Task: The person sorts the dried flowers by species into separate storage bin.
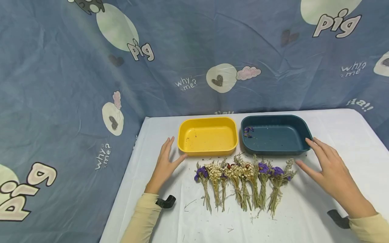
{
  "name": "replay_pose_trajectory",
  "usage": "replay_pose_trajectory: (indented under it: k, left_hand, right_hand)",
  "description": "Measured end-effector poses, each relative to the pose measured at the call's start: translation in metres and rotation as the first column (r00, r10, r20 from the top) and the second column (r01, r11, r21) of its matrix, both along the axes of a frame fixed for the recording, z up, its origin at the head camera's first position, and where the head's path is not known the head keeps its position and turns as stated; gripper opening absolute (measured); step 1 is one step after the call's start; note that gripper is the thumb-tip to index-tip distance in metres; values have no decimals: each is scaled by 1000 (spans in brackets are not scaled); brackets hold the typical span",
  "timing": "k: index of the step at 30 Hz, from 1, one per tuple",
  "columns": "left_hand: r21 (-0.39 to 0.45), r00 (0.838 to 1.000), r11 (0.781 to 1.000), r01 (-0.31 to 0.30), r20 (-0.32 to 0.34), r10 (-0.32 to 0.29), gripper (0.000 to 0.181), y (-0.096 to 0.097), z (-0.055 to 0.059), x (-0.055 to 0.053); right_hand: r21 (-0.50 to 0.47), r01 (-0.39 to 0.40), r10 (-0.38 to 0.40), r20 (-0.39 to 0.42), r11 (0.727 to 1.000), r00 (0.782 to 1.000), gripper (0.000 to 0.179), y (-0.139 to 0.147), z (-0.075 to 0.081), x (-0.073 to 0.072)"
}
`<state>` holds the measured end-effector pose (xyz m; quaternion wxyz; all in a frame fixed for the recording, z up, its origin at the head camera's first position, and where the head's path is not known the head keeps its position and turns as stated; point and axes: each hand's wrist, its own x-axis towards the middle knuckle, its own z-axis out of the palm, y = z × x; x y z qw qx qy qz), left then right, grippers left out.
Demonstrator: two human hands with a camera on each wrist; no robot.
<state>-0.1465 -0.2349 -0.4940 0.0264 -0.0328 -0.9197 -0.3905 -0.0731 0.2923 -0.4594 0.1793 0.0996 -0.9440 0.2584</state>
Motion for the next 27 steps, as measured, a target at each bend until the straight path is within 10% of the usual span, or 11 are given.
replay_pose_trajectory:
  k: [5, 13, 27]
  left_hand:
    - [240, 1000, 971, 8, -1, -8, 92, 8, -16, -10]
    - [489, 999, 872, -4, 46, -21, 90, 15, -36, -12]
    - [566, 999, 824, 22, 10, -33, 84, 19, -39, -20]
  right_hand:
    - [-14, -11, 10, -90, 1000, 996, 71, -17, 0, 5]
    - [-63, -122, 122, 1, 991, 993, 41, -52, -10, 15]
    - [-144, -182, 213, 236, 973, 948, 13, -97, -24, 18]
